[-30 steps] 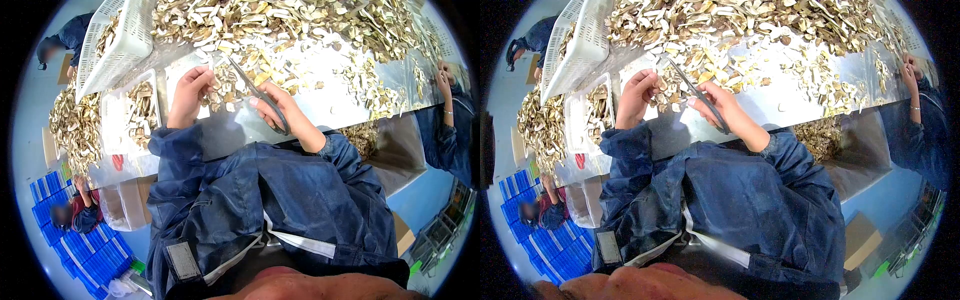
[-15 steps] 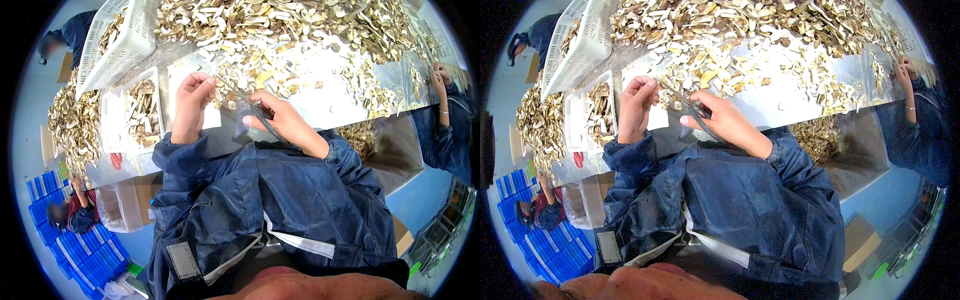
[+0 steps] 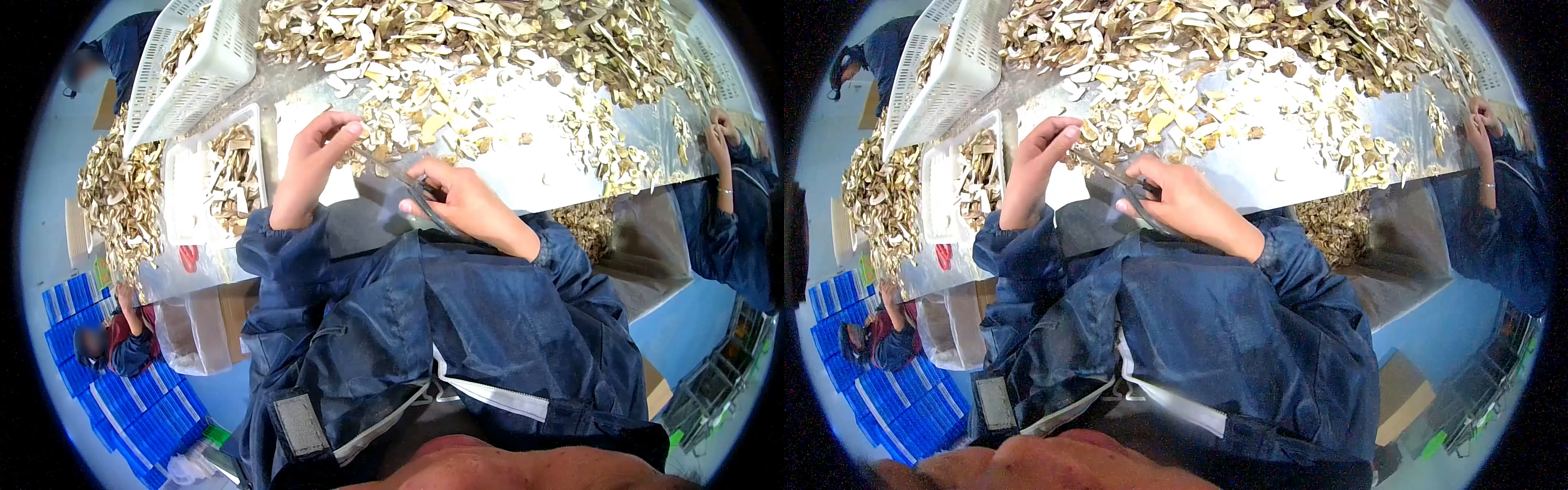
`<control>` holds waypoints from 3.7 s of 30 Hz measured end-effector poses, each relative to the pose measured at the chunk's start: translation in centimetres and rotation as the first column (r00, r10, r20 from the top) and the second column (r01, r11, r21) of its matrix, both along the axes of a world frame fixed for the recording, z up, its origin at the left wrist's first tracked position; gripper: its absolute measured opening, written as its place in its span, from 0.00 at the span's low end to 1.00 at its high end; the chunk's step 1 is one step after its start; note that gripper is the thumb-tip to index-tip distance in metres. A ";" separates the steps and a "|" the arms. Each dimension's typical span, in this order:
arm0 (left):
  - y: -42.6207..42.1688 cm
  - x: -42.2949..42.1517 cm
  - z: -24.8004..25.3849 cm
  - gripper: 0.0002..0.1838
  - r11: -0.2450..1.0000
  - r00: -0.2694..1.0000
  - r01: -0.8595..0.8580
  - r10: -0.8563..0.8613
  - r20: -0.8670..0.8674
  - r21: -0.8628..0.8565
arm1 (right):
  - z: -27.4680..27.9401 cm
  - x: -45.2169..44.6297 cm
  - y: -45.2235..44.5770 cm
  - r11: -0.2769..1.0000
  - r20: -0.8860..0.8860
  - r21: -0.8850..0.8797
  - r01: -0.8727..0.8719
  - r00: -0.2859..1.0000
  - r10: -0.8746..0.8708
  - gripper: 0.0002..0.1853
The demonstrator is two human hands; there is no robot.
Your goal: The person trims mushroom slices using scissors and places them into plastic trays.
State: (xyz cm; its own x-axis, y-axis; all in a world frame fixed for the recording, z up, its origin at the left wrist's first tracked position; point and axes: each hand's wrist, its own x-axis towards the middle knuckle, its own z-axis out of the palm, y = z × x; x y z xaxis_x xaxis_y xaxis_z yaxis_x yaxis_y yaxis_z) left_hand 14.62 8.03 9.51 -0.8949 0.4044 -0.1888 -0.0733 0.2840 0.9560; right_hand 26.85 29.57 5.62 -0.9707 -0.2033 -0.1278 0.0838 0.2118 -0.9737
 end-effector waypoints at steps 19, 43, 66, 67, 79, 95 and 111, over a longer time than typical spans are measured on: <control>0.0 -11.4 -6.3 0.07 0.984 0.985 -0.164 0.159 0.060 0.072 | -1.2 -0.9 1.0 0.983 -0.041 0.070 0.171 0.985 -0.169 0.18; 0.9 -9.9 -5.1 0.12 0.876 0.848 -0.043 -0.222 -0.481 -0.480 | -2.6 -1.5 2.7 0.946 0.106 -0.200 0.253 0.966 -0.236 0.15; -2.1 -8.4 -4.5 0.10 0.986 0.983 -0.159 0.154 0.100 0.045 | -2.4 -1.7 2.5 0.934 0.159 -0.230 0.273 0.957 -0.241 0.16; -1.6 -8.8 -4.7 0.12 0.991 0.993 -0.111 0.106 -0.060 -0.082 | -2.3 -1.6 2.5 0.934 0.160 -0.231 0.272 0.958 -0.239 0.16; -2.4 -10.4 -2.3 0.14 0.957 0.998 -0.065 0.061 -0.024 -0.284 | -2.6 -1.6 2.7 0.924 0.130 -0.280 0.259 0.964 -0.231 0.15; -5.4 -8.4 -4.1 0.15 0.746 0.913 -0.390 0.234 0.335 0.540 | -2.0 -1.5 2.6 0.933 0.138 -0.264 0.245 0.967 -0.215 0.12; -0.8 -8.1 -6.0 0.17 0.905 0.922 -0.068 -0.105 -0.374 -0.421 | -2.9 -1.7 2.7 0.924 0.091 -0.295 0.243 0.970 -0.226 0.15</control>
